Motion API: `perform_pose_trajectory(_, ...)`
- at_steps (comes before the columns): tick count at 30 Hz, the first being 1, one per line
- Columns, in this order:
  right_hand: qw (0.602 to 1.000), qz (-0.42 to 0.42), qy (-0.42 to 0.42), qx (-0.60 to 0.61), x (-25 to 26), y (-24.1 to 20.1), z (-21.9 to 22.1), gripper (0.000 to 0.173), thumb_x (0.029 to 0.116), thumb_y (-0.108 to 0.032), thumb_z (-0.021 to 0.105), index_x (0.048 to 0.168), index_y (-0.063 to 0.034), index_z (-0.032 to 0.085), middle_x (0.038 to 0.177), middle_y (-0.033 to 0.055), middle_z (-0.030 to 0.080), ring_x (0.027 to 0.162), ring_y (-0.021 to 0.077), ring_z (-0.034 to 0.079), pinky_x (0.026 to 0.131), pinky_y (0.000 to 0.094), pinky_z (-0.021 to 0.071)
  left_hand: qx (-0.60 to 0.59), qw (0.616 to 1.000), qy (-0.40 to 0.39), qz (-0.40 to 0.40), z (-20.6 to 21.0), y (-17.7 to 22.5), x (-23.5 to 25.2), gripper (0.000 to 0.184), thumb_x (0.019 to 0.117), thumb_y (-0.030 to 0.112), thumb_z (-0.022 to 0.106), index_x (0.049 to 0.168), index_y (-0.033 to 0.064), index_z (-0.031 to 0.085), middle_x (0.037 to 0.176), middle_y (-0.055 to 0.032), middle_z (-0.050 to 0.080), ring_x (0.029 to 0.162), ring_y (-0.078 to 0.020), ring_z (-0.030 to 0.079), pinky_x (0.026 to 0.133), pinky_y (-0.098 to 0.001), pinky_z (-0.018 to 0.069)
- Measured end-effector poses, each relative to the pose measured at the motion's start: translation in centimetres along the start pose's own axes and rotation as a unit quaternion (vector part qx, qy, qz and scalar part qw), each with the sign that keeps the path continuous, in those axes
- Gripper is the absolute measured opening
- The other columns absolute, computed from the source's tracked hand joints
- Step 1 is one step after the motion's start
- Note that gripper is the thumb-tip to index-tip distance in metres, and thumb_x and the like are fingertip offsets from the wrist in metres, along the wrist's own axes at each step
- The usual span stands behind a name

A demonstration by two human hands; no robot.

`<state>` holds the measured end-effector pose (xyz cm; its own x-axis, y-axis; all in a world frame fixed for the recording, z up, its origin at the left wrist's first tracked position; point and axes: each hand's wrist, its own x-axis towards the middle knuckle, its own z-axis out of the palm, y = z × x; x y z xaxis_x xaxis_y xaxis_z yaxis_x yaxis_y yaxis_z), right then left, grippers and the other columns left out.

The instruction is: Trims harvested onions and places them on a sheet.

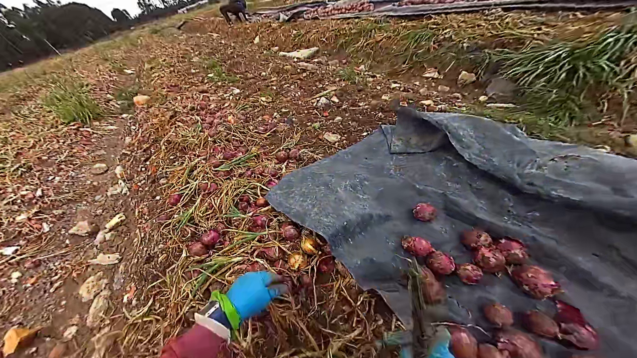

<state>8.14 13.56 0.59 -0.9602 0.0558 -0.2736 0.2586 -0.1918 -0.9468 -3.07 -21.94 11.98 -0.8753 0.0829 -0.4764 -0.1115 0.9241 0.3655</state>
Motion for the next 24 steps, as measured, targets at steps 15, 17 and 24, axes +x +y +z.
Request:
perform_pose_trajectory(15,0.975,0.191,-0.066,-0.091,-15.6,6.0,5.7,0.09,0.1042,-0.063,0.004,0.111,0.0003,0.067,0.058,0.0058,0.06,0.043,0.0175,0.055,0.04,0.0368,0.0515,-0.119,0.963,0.127,-0.208,14.5,-8.2,-3.2,0.037,0.0888,0.034,0.078,0.116,0.0093,0.073,0.127,-0.0217,0.065,0.117,-0.0421,0.064,0.097,-0.0632,0.0545)
perform_pose_trajectory(17,0.972,0.205,-0.05,-0.104,-15.9,5.5,6.7,0.089,0.1052,-0.061,0.005,0.113,0.0005,0.068,0.06,0.0061,0.061,0.044,0.0172,0.055,0.042,0.0365,0.0513,-0.182,0.922,0.15,-0.306,17.9,-10.4,2.1,0.044,0.0832,0.025,0.08,0.122,0.0056,0.07,0.131,-0.0245,0.063,0.123,-0.0424,0.062,0.101,-0.061,0.053)
perform_pose_trajectory(24,0.973,0.228,-0.007,-0.042,-12.6,5.4,8.0,0.092,0.103,-0.065,0.002,0.112,0.0006,0.066,0.058,0.004,0.059,0.042,0.0146,0.054,0.041,0.0339,0.0521,-0.411,0.834,0.089,-0.358,21.9,-19.4,-1.4,0.059,0.0803,0.026,0.088,0.129,0.003,0.065,0.121,-0.0231,0.069,0.114,-0.0394,0.066,0.098,-0.0628,0.0532)
